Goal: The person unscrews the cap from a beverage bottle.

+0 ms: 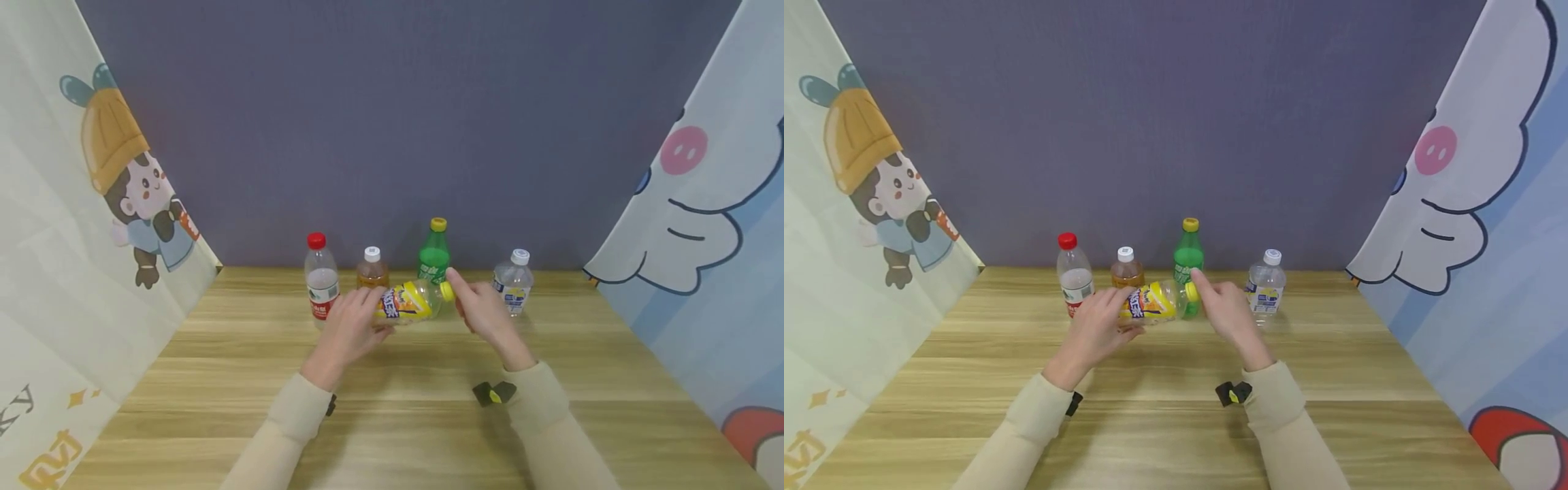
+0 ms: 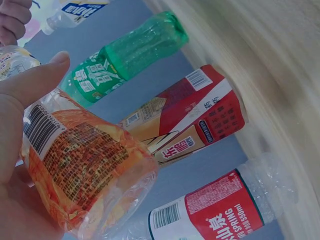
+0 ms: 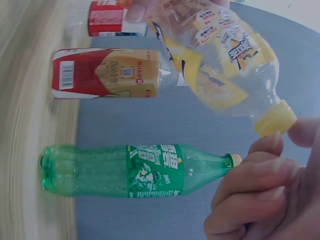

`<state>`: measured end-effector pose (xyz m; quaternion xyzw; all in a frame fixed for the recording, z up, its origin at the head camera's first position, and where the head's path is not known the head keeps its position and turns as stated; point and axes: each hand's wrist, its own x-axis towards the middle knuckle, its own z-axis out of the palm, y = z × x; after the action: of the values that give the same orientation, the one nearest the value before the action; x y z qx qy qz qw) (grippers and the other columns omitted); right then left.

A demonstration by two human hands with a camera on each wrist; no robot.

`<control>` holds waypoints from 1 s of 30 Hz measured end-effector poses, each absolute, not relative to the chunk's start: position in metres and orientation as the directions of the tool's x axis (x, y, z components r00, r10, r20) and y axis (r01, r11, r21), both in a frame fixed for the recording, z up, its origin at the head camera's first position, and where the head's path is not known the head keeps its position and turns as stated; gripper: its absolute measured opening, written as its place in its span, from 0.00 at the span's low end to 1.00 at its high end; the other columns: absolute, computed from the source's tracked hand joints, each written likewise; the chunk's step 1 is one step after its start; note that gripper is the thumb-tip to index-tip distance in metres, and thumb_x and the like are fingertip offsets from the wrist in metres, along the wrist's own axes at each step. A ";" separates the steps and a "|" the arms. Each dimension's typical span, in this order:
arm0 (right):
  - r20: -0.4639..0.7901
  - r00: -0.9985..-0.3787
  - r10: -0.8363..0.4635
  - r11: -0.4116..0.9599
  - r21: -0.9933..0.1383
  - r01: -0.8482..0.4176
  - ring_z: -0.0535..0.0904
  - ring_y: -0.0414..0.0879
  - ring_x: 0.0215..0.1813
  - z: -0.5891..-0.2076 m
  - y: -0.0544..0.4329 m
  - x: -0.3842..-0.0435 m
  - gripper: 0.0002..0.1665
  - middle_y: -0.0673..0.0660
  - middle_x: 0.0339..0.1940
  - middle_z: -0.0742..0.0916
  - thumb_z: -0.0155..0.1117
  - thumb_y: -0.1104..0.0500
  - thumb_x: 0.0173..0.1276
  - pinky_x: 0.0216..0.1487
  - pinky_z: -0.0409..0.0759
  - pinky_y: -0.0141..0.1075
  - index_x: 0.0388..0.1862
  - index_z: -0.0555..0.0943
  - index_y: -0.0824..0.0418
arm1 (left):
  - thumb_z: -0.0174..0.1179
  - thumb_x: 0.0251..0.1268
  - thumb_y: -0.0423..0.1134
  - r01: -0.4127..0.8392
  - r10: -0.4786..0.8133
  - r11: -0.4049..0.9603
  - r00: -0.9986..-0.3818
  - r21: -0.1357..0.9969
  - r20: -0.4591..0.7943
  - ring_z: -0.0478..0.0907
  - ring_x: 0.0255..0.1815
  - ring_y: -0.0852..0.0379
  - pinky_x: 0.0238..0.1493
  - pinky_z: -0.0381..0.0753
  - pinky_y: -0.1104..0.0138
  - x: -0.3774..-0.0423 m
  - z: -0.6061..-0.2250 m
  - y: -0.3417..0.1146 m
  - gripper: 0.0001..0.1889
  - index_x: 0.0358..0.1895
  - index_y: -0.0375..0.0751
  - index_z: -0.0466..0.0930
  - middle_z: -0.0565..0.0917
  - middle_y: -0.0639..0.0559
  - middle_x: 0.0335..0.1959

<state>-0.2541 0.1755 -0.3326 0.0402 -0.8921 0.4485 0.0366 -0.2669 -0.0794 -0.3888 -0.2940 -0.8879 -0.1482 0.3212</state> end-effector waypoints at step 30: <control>0.197 -0.980 0.040 0.536 -0.832 -0.146 0.57 0.41 0.16 -0.346 0.167 -0.259 0.39 0.46 0.11 0.65 0.49 0.30 0.75 0.19 0.56 0.32 0.13 0.61 0.54 | 0.85 0.40 0.50 0.648 0.491 0.761 -0.567 -0.010 0.661 0.83 0.40 0.49 0.39 0.82 0.59 -0.267 -0.387 -0.082 0.38 0.57 0.41 0.77 0.85 0.48 0.43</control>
<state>-0.2590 0.1671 -0.3461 0.0305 -0.8709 0.4809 0.0964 -0.2672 -0.0823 -0.3872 -0.3247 -0.8774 -0.1178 0.3330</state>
